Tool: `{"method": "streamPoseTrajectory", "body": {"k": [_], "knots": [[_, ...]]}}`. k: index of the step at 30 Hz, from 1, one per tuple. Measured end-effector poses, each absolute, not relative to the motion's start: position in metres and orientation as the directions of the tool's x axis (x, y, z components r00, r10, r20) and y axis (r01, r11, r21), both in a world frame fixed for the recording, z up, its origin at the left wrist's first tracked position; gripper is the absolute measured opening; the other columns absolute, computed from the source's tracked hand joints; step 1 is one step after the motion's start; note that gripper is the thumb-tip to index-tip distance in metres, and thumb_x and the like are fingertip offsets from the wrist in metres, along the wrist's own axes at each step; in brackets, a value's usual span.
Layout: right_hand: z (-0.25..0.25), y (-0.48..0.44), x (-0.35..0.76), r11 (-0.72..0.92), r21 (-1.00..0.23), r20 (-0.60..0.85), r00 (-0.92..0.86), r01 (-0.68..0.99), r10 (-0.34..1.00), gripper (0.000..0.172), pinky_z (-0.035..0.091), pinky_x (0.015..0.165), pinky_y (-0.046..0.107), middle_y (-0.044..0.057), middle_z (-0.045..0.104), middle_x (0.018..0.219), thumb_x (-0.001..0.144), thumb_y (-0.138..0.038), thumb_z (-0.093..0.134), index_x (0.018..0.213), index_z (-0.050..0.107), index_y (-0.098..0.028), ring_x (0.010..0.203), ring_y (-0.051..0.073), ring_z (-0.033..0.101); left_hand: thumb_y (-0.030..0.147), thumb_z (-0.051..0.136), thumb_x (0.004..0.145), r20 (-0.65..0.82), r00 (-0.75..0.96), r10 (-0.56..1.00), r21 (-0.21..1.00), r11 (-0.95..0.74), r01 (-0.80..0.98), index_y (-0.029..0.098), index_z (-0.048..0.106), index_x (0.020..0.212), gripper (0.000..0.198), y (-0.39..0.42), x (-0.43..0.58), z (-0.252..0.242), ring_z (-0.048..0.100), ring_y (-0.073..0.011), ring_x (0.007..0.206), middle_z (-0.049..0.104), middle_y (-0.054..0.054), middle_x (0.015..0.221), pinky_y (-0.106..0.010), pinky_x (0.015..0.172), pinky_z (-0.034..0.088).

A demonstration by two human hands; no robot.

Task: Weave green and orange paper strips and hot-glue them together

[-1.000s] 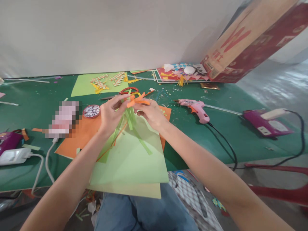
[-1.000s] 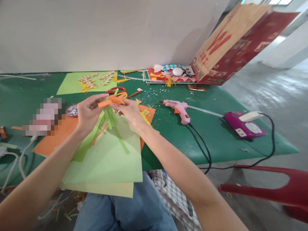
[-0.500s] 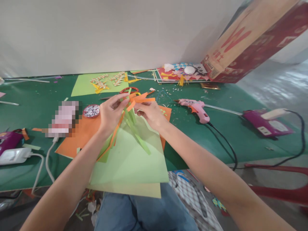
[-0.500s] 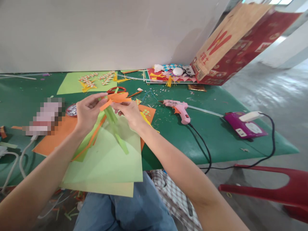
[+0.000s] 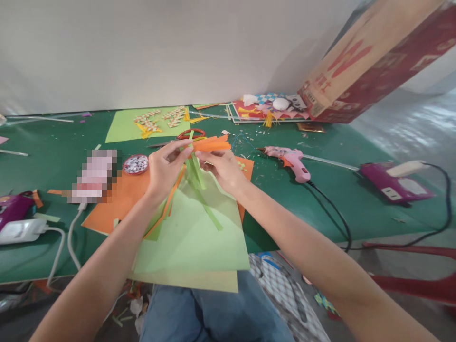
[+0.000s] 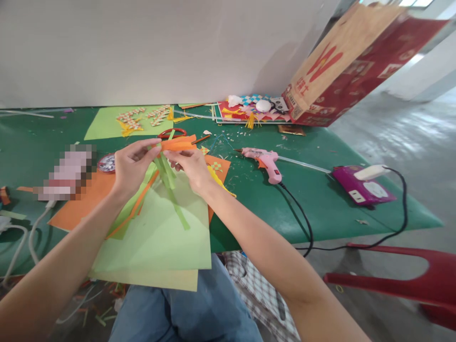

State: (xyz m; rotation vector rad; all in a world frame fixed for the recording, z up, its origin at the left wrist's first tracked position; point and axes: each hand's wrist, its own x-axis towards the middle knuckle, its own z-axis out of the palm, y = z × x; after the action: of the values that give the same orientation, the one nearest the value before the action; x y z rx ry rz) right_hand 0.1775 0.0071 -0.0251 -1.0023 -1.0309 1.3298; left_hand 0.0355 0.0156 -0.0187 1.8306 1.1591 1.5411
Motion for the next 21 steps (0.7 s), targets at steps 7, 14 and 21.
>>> {"method": "streamPoseTrajectory", "body": {"k": [7, 14, 21], "knots": [[-0.0234, 0.0066, 0.1786, 0.002, -0.978, 0.008, -0.026, -0.208, 1.000, 0.034, 0.036, 0.054, 0.028, -0.002, 0.049, 0.053, 0.060, -0.044, 0.077, 0.050, 0.054, -0.020, 0.051, 0.008, 0.042, 0.027, 0.065, 0.082, 0.540, 0.007, 0.842, 0.806, -0.520, 0.283, 0.022, 0.074, 0.089, 0.012, 0.0147, 0.0356, -0.0174, 0.069, -0.0158, 0.083, 0.075, -0.002, 0.091, -0.027, 0.076, 0.056], [-0.0256, 0.0062, 0.1780, -0.009, -0.972, 0.000, -0.039, -0.235, 0.999, 0.034, 0.035, 0.055, 0.028, -0.002, 0.050, 0.053, 0.058, -0.044, 0.078, 0.050, 0.055, -0.019, 0.052, 0.008, 0.042, 0.026, 0.067, 0.080, 0.534, 0.005, 0.845, 0.818, -0.519, 0.247, 0.023, 0.075, 0.088, 0.011, 0.0148, 0.0360, -0.0184, 0.070, -0.0161, 0.087, 0.075, -0.002, 0.092, -0.027, 0.079, 0.056], [-0.0277, 0.0075, 0.1773, -0.008, -0.968, 0.000, -0.032, -0.251, 0.999, 0.035, 0.034, 0.056, 0.028, -0.003, 0.048, 0.054, 0.061, -0.044, 0.077, 0.051, 0.054, -0.019, 0.053, 0.009, 0.041, 0.028, 0.067, 0.079, 0.502, -0.014, 0.865, 0.841, -0.485, 0.242, 0.022, 0.075, 0.089, 0.013, 0.0155, 0.0363, -0.0183, 0.071, -0.0168, 0.084, 0.075, -0.002, 0.091, -0.027, 0.075, 0.057]]}}
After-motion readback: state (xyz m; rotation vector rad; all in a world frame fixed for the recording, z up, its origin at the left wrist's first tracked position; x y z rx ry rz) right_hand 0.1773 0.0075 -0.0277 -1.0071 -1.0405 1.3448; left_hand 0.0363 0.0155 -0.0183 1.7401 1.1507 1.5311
